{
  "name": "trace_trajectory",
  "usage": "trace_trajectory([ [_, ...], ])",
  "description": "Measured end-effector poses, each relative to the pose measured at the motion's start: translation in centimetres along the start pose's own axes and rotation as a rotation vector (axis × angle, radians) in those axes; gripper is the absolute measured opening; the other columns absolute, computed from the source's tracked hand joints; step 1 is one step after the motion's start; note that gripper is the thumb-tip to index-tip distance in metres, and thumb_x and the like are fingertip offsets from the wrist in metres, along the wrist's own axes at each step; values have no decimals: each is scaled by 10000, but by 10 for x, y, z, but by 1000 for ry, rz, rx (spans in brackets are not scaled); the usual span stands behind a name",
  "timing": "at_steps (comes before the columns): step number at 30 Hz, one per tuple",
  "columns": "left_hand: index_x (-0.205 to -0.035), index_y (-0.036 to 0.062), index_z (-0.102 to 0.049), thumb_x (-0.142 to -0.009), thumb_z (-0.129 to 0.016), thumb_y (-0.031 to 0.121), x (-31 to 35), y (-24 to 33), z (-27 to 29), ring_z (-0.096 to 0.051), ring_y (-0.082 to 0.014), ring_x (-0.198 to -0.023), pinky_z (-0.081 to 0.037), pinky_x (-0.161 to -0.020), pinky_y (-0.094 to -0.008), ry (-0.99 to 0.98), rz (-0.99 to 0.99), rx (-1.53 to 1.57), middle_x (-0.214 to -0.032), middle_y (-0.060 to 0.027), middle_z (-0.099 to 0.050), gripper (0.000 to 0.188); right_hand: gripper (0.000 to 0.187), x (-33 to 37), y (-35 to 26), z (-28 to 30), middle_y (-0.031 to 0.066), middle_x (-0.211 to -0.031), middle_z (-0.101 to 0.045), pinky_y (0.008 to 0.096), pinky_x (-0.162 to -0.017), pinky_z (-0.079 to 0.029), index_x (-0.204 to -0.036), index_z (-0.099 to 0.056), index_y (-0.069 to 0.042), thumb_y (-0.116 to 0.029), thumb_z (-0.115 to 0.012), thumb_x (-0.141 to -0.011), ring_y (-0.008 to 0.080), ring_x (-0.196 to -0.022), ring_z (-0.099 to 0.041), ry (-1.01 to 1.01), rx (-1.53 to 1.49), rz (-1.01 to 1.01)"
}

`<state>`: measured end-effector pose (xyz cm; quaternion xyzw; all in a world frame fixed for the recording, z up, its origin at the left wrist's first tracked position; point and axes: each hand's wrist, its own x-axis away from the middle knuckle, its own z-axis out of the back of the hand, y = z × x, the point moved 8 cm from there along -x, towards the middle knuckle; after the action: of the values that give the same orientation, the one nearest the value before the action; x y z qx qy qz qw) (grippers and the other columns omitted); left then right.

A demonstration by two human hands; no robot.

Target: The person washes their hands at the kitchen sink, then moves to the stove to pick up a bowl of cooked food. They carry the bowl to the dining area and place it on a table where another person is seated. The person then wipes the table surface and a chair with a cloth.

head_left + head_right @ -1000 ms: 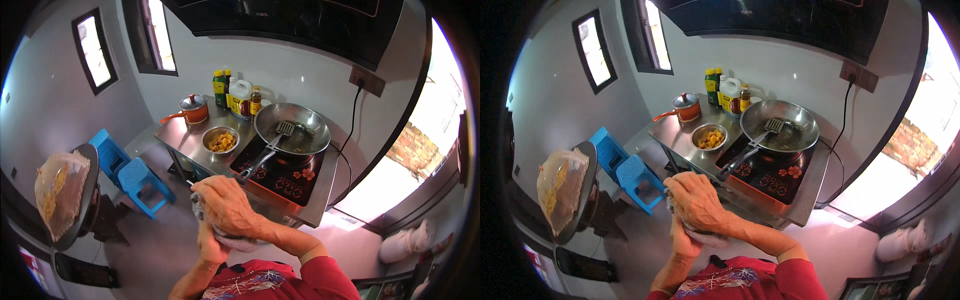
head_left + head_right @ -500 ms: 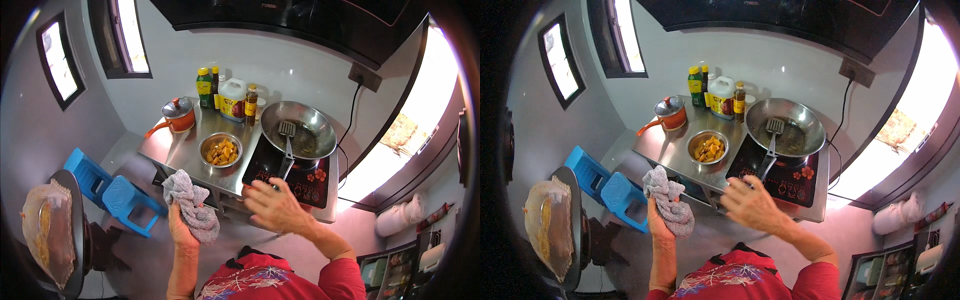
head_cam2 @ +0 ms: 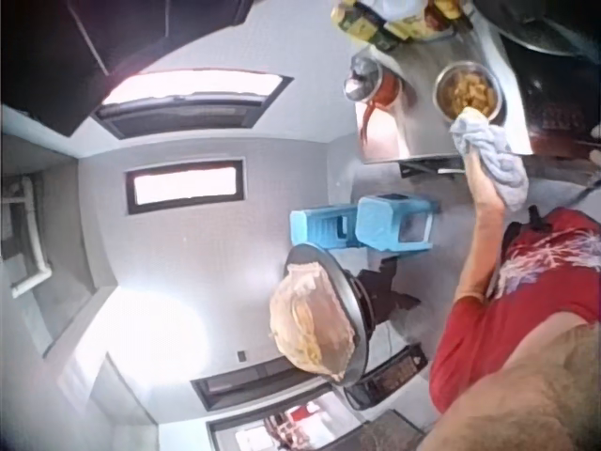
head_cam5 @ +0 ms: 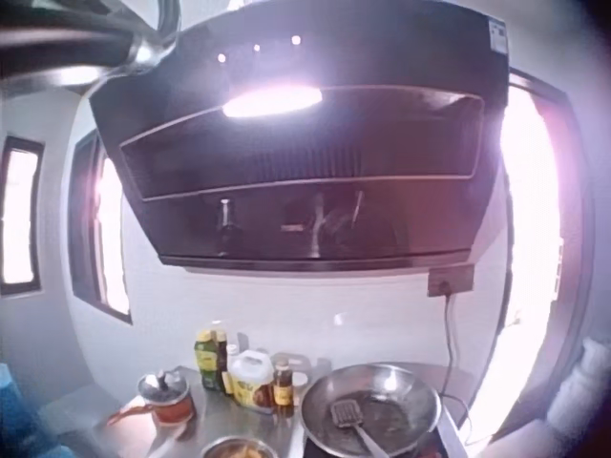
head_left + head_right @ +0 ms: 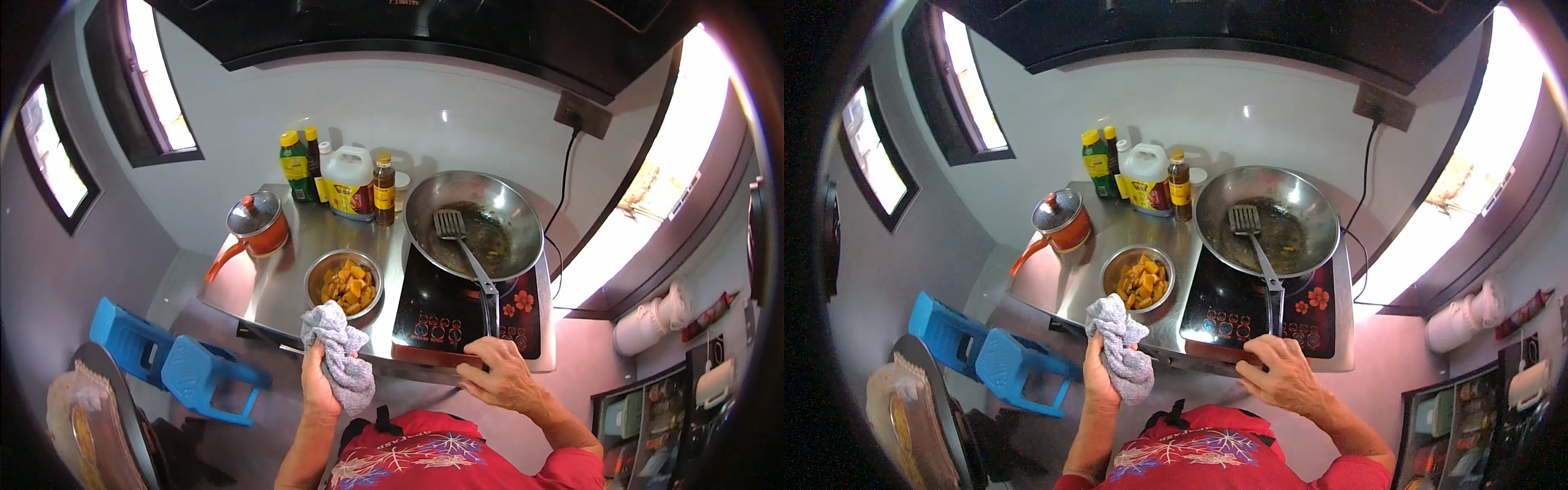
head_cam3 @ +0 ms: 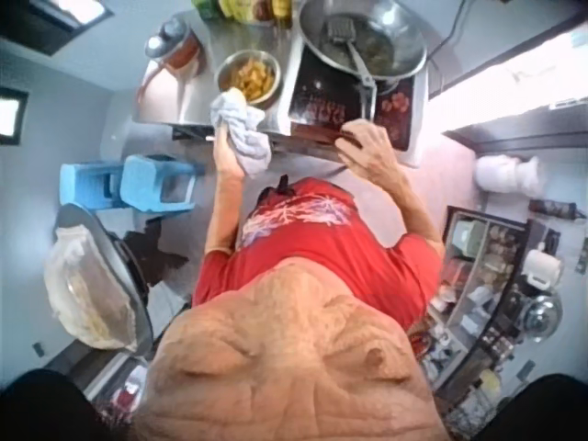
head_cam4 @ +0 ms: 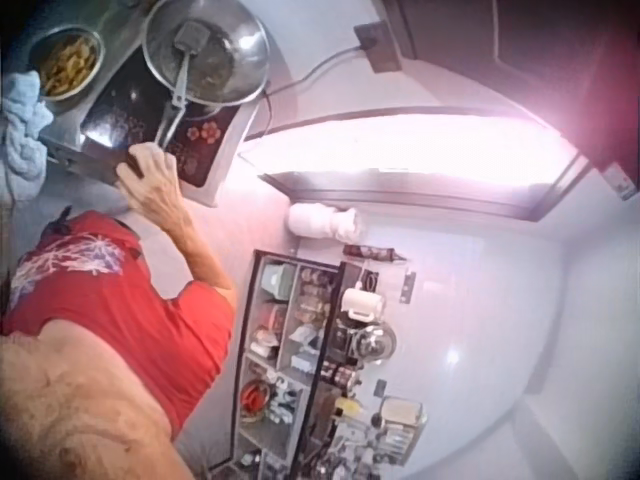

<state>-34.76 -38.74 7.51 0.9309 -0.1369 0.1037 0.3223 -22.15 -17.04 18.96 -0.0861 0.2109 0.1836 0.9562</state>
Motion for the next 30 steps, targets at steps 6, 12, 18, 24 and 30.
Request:
trace_trajectory([
  [6,-1032,70,-552,-900,-475,297,-45,2,-6,-580,-205,-715,-503,-617,-332,-120,238,-30,-873,-78,-606,273,641,18,63,-2,189,-1044,-504,392,-814,-448,-1181,-439,-9,-144,-742,-631,274,-924,-530,368,-307,-853],
  [12,-1033,68,-549,-888,-499,310,-71,11,3,-587,-217,-707,-514,-588,-343,-143,430,-155,-872,-90,-604,287,209,25,87,-54,74,-576,-536,295,-367,-440,-902,-460,8,-58,-583,-747,140,-422,-549,132,-700,-1279],
  [18,-1034,84,-545,-882,-516,289,-87,38,18,-579,-200,-714,-512,-592,-328,-213,523,-142,-869,-73,-595,256,225,39,81,-32,44,-586,-485,273,-341,-418,-945,-510,5,-91,-587,-756,114,-400,-491,124,-675,-1283],
  [24,-994,80,-553,-888,-506,310,-93,62,28,-574,-219,-711,-505,-596,-333,-244,424,-164,-856,-73,-591,258,524,40,59,25,189,-956,-579,432,-796,-447,-1101,-506,5,-284,-689,-705,336,-917,-565,-25,-1,-1209],
  [30,-1096,94,-503,-871,-517,207,-85,78,16,-583,-199,-743,-507,-621,-337,-302,438,-103,-900,-70,-589,252,387,-135,-5,137,154,-1250,-474,416,-954,-364,-1041,-533,-24,-59,-666,-679,344,-1130,-436,534,547,-401],
])
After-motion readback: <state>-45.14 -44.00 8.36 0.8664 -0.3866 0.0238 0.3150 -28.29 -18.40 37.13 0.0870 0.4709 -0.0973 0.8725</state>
